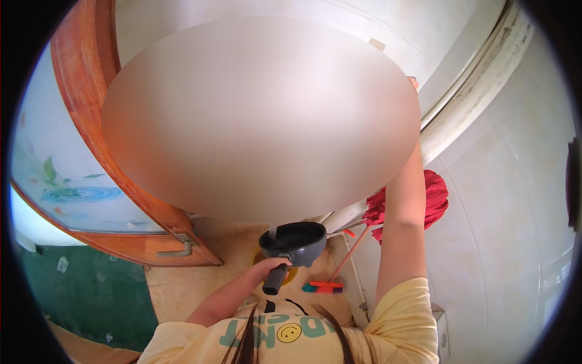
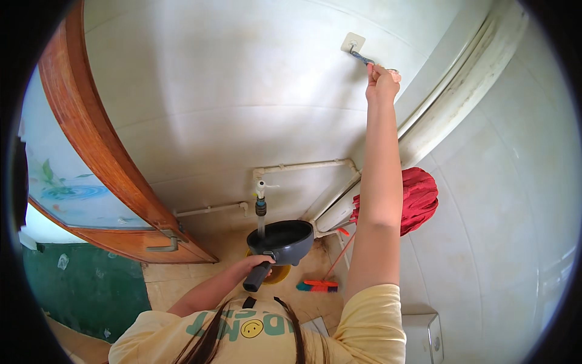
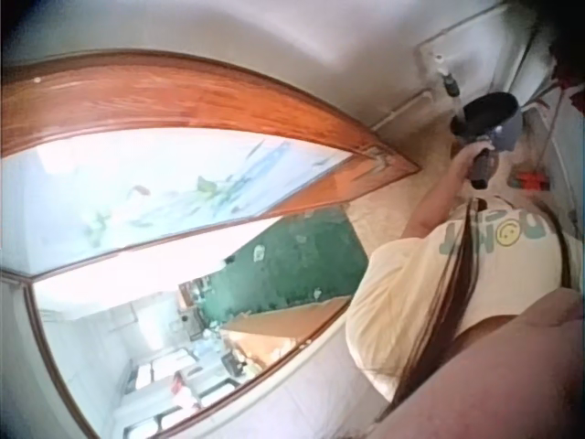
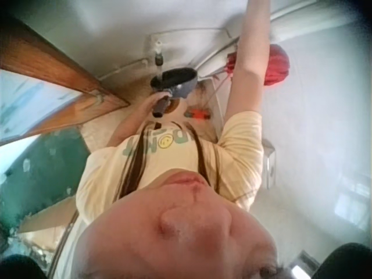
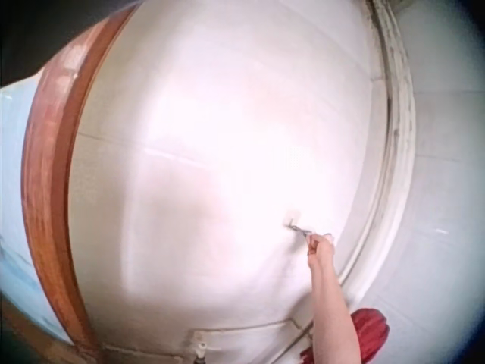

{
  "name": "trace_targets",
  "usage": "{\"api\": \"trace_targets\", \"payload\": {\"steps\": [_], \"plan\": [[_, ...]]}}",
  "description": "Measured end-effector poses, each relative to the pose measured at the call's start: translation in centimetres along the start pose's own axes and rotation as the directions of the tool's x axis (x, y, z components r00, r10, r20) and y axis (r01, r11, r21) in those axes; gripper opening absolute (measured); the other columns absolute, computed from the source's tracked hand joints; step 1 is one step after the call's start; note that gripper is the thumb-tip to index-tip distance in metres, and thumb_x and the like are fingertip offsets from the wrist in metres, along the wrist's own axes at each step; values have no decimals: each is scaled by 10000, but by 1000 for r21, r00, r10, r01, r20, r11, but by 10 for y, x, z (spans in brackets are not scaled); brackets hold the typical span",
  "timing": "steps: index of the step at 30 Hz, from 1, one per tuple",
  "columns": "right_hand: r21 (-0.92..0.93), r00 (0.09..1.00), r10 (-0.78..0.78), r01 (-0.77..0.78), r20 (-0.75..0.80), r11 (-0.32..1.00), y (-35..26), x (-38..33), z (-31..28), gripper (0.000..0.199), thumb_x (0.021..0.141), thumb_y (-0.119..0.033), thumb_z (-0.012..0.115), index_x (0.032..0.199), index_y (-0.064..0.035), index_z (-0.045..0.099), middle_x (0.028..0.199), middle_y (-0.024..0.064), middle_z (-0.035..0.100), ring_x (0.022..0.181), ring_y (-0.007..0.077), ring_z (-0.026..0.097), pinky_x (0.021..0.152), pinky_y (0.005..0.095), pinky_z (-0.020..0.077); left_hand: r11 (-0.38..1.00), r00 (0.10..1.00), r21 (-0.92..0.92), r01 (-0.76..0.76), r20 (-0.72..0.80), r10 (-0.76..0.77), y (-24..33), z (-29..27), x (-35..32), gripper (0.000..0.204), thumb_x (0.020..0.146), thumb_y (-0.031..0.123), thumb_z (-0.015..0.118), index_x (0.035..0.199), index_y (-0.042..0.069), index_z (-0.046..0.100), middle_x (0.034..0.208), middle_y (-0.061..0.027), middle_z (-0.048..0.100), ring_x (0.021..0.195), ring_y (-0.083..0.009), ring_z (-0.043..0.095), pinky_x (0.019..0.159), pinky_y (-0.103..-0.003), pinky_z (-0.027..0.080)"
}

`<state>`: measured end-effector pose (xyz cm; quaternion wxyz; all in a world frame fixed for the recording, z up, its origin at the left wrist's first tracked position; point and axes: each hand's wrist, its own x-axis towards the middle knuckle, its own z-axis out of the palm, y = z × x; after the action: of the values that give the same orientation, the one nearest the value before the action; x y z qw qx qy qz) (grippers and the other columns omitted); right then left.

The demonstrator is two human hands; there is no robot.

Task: The person washes a black frying pan under a wall-mounted tap, rinses it, and places it on the kitchen counter. They then open a container of white cubes, transfer some into a metal bowl, and place the bowl on the counter.

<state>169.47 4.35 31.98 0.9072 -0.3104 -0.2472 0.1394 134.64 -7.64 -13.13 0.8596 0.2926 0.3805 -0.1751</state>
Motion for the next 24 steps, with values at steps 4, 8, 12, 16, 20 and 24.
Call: {"api": "trace_targets", "payload": {"steps": [4,8,12,16,20,24], "plan": [[-76,999,-29,26,-39,997,5,12,4,278,666,173,508,730,-20,319,689,112,477,563,181,533,656,315,562,1000,999,-11,15,33,-15,-1,-7,2,369,669,282,657,869,8,514,699,-114,582,571,-207,580,534,-315,505],[-84,994,-20,11,-104,996,9,12,12,274,661,179,510,720,-15,326,690,106,472,559,181,526,642,322,565,1000,1000,-12,-3,26,3,3,-8,-5,362,673,278,648,873,9,514,690,-117,584,569,-209,581,530,-320,503],[-99,990,4,-18,-139,995,15,30,2,246,658,191,510,714,9,353,727,122,483,580,207,538,637,327,566,999,999,-14,40,8,-40,4,-8,-4,306,668,259,648,856,49,528,689,-83,588,562,-181,585,524,-292,501],[-39,971,83,-94,-223,995,20,36,3,212,657,202,508,712,40,383,733,146,497,591,226,546,646,331,564,1000,1000,-28,-3,11,4,1,-9,-5,367,671,270,647,884,11,497,688,-119,580,566,-210,581,523,-326,501],[-23,953,109,-120,-283,993,23,42,7,201,655,202,517,698,49,395,716,156,507,591,220,545,639,332,566,1000,1000,-15,-7,2,7,0,-10,-2,369,668,264,649,893,20,487,684,-117,576,566,-210,580,521,-329,500],[-130,939,94,-143,-330,981,30,38,8,204,652,202,529,690,49,401,703,144,512,595,212,547,631,334,568,999,999,-38,38,6,-38,1,-12,1,366,663,248,653,897,22,485,684,-121,575,559,-215,579,522,-330,501]]}}
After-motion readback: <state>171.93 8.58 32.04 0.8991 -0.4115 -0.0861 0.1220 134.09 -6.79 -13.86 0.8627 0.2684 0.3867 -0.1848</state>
